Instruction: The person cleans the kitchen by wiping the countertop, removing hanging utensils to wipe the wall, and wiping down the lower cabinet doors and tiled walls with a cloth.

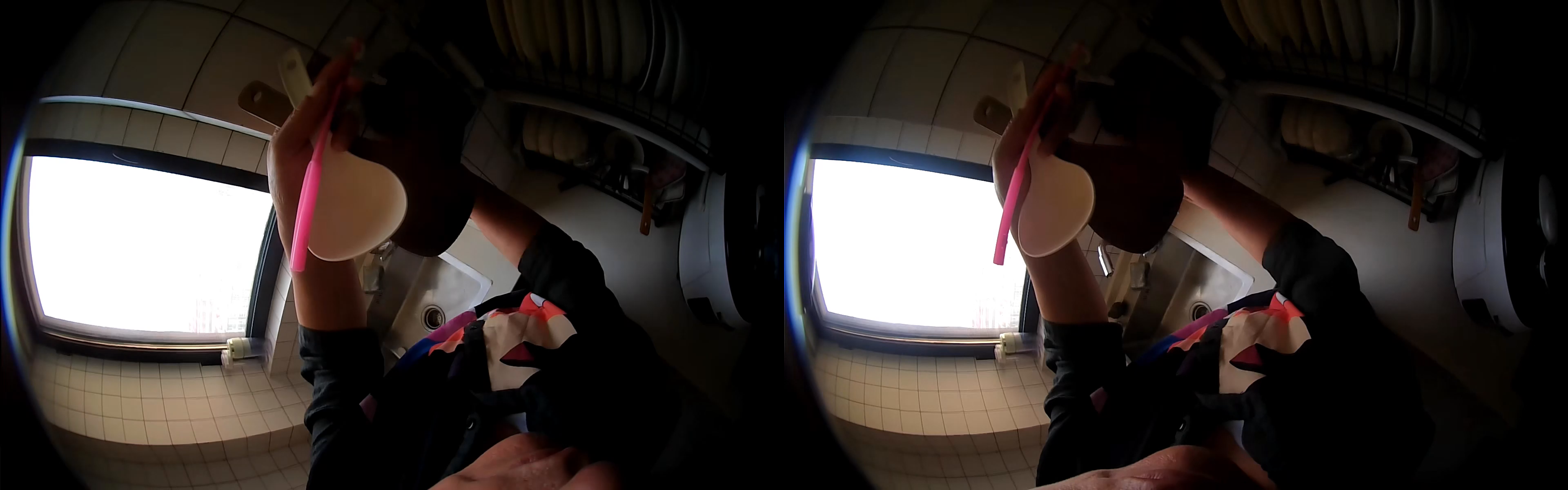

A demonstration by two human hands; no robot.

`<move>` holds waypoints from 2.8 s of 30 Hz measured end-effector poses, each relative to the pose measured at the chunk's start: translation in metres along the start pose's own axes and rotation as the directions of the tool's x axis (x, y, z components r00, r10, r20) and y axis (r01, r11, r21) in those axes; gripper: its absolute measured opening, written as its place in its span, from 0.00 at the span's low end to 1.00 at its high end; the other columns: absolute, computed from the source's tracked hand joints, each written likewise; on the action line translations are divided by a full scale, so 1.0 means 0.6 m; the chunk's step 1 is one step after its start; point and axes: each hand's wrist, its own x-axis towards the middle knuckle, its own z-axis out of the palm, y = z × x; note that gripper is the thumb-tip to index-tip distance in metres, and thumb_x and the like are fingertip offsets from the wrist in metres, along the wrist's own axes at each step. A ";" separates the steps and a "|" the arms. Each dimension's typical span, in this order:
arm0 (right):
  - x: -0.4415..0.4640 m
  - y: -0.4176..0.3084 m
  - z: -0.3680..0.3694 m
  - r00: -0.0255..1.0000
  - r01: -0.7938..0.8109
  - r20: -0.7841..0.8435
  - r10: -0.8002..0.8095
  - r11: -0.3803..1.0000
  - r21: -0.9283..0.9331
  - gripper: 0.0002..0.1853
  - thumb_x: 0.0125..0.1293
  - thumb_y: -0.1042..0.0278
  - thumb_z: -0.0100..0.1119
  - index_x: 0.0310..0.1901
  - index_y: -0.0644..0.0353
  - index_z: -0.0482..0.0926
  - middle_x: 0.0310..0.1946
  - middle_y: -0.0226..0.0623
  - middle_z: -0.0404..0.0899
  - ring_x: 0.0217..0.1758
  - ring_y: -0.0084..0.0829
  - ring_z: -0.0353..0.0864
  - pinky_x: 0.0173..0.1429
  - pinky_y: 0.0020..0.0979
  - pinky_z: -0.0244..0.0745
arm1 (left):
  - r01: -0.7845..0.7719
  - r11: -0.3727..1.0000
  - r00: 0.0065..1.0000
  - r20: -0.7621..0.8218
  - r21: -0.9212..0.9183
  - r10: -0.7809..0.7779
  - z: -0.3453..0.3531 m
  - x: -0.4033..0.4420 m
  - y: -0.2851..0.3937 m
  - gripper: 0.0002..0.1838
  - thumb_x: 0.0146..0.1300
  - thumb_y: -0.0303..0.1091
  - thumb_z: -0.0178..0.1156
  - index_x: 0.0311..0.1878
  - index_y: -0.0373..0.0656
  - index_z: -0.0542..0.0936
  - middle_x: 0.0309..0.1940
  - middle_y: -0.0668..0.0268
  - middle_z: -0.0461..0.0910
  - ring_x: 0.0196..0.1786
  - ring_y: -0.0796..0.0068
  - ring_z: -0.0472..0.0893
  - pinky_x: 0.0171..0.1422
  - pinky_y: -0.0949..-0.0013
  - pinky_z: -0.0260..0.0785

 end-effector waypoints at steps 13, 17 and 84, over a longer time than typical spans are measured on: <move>-0.086 0.161 0.044 0.967 -0.219 -0.053 0.250 0.917 0.333 0.34 0.58 0.61 0.54 0.64 0.67 0.56 0.65 0.52 0.53 0.70 0.50 0.49 0.71 0.45 0.45 | 0.044 0.990 0.992 -0.126 0.132 -0.027 0.020 -0.003 0.005 0.17 0.62 0.25 0.49 0.55 0.36 0.74 0.41 0.62 0.77 0.25 0.91 0.65 0.27 0.89 0.53; -0.157 0.226 0.063 0.903 -0.364 -0.134 0.408 0.894 0.262 0.27 0.62 0.65 0.47 0.62 0.68 0.60 0.63 0.54 0.57 0.67 0.50 0.54 0.71 0.42 0.46 | 0.193 0.966 0.974 -0.088 -0.171 -0.210 0.016 -0.001 0.008 0.17 0.65 0.30 0.49 0.54 0.34 0.74 0.45 0.58 0.78 0.24 0.89 0.65 0.25 0.88 0.53; -0.092 -0.013 -0.018 0.970 0.242 -0.010 -0.245 0.950 0.195 0.30 0.54 0.53 0.62 0.59 0.49 0.68 0.60 0.38 0.63 0.66 0.42 0.57 0.67 0.53 0.47 | 0.387 0.895 0.887 -0.176 -0.221 -0.426 0.007 -0.050 0.020 0.16 0.60 0.29 0.54 0.50 0.32 0.76 0.36 0.58 0.79 0.17 0.88 0.63 0.20 0.86 0.52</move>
